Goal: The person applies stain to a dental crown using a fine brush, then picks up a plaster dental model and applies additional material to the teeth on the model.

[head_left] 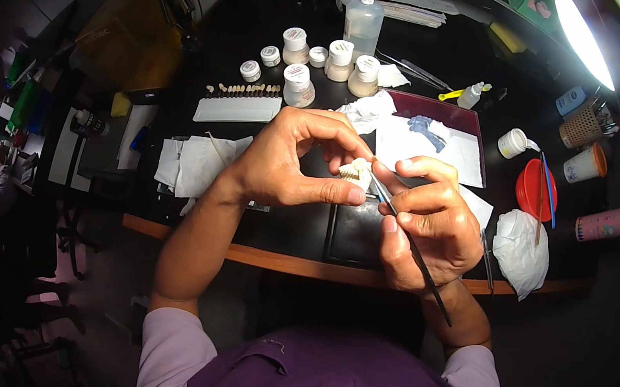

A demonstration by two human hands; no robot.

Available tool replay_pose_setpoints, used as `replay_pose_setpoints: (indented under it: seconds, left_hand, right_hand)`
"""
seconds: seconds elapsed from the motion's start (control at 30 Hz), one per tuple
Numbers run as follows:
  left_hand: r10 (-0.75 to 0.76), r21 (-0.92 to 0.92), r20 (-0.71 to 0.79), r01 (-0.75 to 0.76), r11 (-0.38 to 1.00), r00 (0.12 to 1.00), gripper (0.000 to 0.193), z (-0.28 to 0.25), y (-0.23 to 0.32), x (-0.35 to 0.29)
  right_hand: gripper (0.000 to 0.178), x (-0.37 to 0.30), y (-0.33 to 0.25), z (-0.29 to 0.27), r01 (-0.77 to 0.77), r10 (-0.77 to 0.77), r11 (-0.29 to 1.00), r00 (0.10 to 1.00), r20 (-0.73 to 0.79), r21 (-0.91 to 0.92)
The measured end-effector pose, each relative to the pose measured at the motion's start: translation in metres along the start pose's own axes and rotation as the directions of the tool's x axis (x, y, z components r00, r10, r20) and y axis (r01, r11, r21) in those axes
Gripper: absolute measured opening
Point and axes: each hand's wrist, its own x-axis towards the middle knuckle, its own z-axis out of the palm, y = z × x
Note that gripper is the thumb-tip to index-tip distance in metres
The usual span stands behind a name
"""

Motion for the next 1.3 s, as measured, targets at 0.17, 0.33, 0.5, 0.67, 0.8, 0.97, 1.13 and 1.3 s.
replay_pose_setpoints:
  seconds: [0.17,0.33,0.5,0.67,0.8,0.97,1.13,1.3]
  left_hand:
    - [0.018,0.007,0.009,-0.018,1.000,1.000,0.038,-0.0005,-0.0031,-0.0002]
    - [0.017,0.011,0.021,-0.018,1.000,1.000,0.037,-0.0007,-0.0035,0.0003]
    - [0.007,0.014,0.020,-0.008,1.000,1.000,0.037,0.0006,-0.0012,0.0004]
    - [0.045,0.034,0.018,-0.046,0.998,0.999,0.036,-0.0008,-0.0055,0.0009]
    - [0.028,0.033,0.020,-0.029,0.999,0.999,0.036,-0.0001,-0.0029,0.0008]
    - [0.018,0.014,0.013,-0.018,1.000,1.000,0.036,0.0013,-0.0025,0.0010]
    - [0.032,0.035,0.011,-0.032,0.999,0.999,0.036,0.0007,-0.0026,0.0004]
    - [0.027,0.038,0.019,-0.028,0.999,0.999,0.037,0.0009,-0.0031,0.0019]
  right_hand:
    - [0.022,-0.0003,0.0012,0.0006,0.025,-0.025,0.999,1.000,0.005,-0.035]
    - [0.020,0.0005,0.0019,0.0006,0.030,-0.030,0.999,1.000,0.004,-0.042]
    - [0.020,0.0009,0.0020,-0.0002,0.032,-0.032,0.999,0.999,-0.002,-0.033]
    - [0.020,0.0005,0.0037,0.0008,0.023,-0.023,0.999,1.000,-0.001,-0.031]
    - [0.019,0.0004,0.0027,0.0004,0.022,-0.022,0.999,1.000,-0.005,-0.039]
    - [0.019,-0.0001,0.0029,0.0004,0.011,-0.012,0.999,1.000,-0.010,-0.031]
    - [0.019,0.0010,0.0021,0.0013,0.010,-0.011,1.000,1.000,-0.011,-0.029]
    - [0.019,-0.0001,0.0026,0.0002,0.007,-0.008,0.999,1.000,-0.014,-0.034]
